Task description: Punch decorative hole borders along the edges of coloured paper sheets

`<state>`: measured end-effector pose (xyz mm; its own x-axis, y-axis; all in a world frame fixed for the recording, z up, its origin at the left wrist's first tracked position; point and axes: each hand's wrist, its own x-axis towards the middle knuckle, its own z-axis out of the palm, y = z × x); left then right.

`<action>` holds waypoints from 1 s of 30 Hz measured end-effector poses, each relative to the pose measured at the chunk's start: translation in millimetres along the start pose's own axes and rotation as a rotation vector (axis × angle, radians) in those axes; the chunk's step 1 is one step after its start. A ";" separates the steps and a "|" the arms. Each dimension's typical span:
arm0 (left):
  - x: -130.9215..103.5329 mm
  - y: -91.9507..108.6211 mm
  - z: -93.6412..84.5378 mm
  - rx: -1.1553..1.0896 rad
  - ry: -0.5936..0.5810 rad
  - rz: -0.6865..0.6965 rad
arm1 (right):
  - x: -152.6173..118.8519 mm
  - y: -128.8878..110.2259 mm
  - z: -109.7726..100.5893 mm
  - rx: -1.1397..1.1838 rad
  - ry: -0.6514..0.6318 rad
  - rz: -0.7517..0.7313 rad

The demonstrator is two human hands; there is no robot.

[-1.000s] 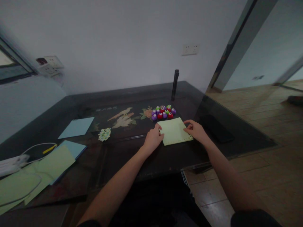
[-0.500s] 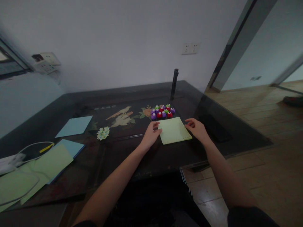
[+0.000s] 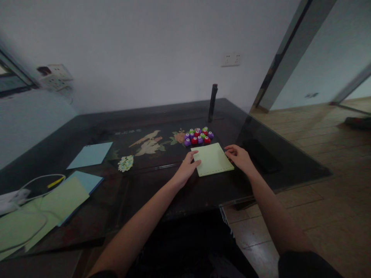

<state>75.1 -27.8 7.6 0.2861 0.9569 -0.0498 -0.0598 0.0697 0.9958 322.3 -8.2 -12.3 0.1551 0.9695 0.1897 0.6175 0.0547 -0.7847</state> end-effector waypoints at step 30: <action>-15.6 -11.0 3.9 0.817 -0.166 0.268 | -3.5 -11.8 -3.1 -0.056 -0.022 -0.042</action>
<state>75.0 -44.6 -2.3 0.4997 0.8543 0.1428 0.5409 -0.4366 0.7189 316.9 -13.0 -1.8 0.1115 0.9717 0.2083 0.6652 0.0828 -0.7420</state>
